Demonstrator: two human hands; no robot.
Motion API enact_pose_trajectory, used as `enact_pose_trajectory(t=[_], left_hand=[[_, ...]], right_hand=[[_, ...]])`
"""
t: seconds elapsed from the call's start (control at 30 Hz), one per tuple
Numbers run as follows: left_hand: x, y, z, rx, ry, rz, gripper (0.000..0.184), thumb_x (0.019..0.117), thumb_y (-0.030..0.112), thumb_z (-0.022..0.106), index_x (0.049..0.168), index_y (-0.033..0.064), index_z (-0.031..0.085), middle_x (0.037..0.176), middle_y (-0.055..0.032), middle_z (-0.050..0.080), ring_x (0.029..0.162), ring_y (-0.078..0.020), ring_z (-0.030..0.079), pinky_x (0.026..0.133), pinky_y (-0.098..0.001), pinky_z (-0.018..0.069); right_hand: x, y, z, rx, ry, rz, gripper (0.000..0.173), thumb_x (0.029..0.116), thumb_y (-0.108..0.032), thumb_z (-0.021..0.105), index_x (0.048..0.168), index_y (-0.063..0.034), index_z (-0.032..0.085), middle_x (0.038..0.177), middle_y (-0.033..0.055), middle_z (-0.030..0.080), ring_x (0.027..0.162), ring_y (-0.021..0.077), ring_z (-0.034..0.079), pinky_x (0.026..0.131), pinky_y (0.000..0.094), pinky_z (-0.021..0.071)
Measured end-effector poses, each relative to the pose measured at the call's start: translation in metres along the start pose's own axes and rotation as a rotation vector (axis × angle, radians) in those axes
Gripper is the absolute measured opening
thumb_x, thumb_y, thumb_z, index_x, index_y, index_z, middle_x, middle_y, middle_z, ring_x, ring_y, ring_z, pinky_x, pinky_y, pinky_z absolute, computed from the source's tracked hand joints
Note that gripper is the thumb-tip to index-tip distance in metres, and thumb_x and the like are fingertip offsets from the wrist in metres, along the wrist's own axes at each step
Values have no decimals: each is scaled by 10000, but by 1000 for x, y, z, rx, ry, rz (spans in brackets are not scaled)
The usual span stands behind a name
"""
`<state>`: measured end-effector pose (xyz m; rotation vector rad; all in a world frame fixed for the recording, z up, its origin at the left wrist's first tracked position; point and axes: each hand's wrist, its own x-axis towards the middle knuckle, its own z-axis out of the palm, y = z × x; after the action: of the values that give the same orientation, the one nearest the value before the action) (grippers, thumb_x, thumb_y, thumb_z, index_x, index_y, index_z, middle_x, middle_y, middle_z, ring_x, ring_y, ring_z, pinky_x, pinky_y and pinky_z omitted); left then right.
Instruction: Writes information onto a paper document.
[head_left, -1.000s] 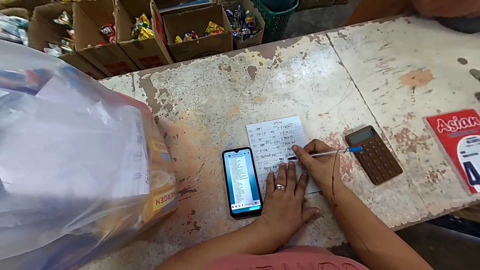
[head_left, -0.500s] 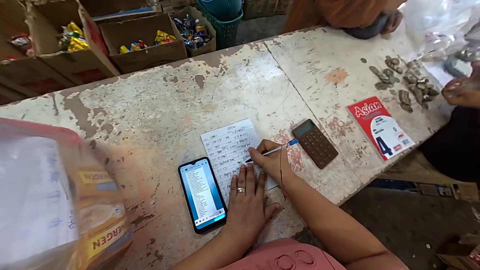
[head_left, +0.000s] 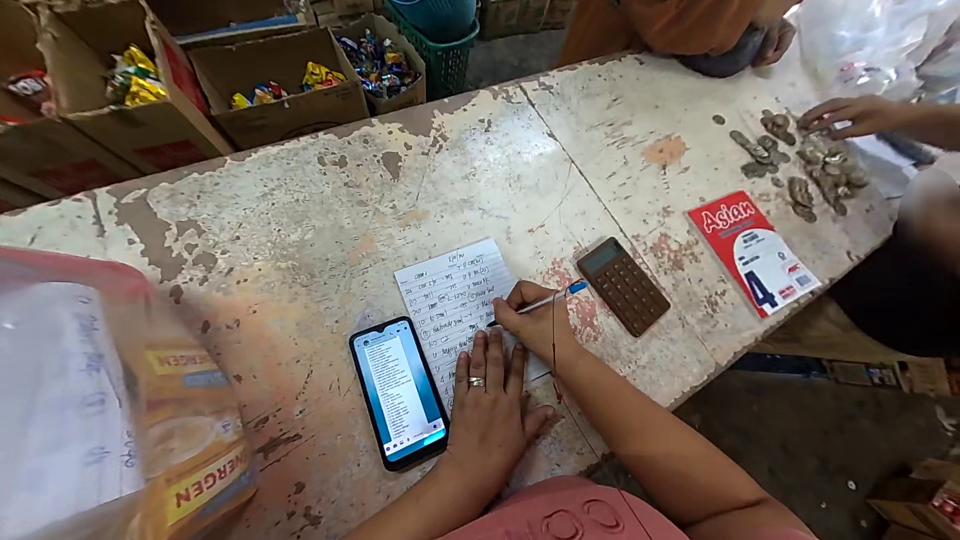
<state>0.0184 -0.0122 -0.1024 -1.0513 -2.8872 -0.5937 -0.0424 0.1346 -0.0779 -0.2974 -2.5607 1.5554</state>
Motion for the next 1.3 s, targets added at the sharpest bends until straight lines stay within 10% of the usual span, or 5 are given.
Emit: enact_pose_trajectory(t=[1.3], left_hand=[[0, 0, 0, 41, -30, 19, 857, 950, 730, 353, 1510, 99, 502, 1594, -206, 410, 1449, -443, 414, 1133, -658, 322]], right_hand=[[3, 16, -10, -32, 51, -55, 322, 884, -94, 694, 626, -108, 503, 519, -39, 474, 443, 14, 434, 435, 187, 350]])
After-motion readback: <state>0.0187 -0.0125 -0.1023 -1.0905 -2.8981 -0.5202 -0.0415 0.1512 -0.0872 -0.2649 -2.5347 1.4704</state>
